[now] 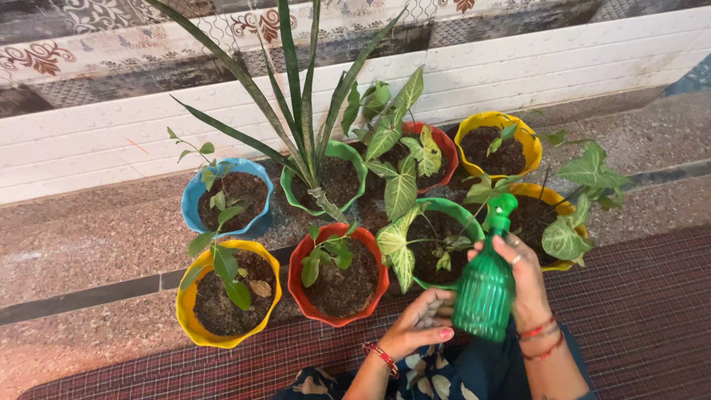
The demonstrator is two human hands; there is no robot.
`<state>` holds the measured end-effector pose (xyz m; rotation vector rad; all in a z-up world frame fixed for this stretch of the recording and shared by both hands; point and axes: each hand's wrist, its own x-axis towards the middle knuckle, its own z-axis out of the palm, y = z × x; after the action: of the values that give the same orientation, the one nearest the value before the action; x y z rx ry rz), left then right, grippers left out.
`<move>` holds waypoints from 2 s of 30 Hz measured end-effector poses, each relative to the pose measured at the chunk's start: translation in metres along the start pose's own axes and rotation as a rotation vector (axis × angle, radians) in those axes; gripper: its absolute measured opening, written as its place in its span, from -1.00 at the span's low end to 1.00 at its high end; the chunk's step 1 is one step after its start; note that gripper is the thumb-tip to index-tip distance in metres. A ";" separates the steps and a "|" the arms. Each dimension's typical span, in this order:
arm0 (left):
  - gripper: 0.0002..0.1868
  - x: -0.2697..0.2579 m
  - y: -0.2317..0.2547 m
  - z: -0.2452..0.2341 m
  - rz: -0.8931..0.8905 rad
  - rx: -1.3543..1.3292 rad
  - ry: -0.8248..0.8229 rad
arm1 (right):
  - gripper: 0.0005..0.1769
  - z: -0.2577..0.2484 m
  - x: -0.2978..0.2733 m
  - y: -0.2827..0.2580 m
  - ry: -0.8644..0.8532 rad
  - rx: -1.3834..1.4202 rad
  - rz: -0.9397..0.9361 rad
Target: The person uses a green spray bottle to mist water onto several potted plants arranged on a mat. They move the bottle from one pot to the next, spraying the leaves and soil of each plant in turn.
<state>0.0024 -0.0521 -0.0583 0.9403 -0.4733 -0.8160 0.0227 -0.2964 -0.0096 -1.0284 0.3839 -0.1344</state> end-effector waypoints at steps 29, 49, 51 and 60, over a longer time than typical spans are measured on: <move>-0.24 -0.016 -0.015 -0.011 -0.210 0.540 -0.009 | -0.77 -0.023 -0.050 0.076 -0.065 -0.005 0.186; -0.33 0.001 -0.036 0.027 -0.144 0.418 0.253 | -0.59 -0.032 -0.043 0.072 -0.167 0.009 -0.006; -0.35 0.002 -0.035 0.028 -0.136 0.452 0.286 | -0.59 -0.031 -0.043 0.073 -0.191 0.018 -0.031; -0.32 -0.001 -0.031 0.047 -0.186 0.555 0.332 | -0.66 -0.035 -0.053 0.072 -0.205 0.009 -0.025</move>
<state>-0.0432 -0.0862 -0.0602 1.6234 -0.3268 -0.6840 -0.0448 -0.2723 -0.0740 -1.0277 0.1840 -0.0524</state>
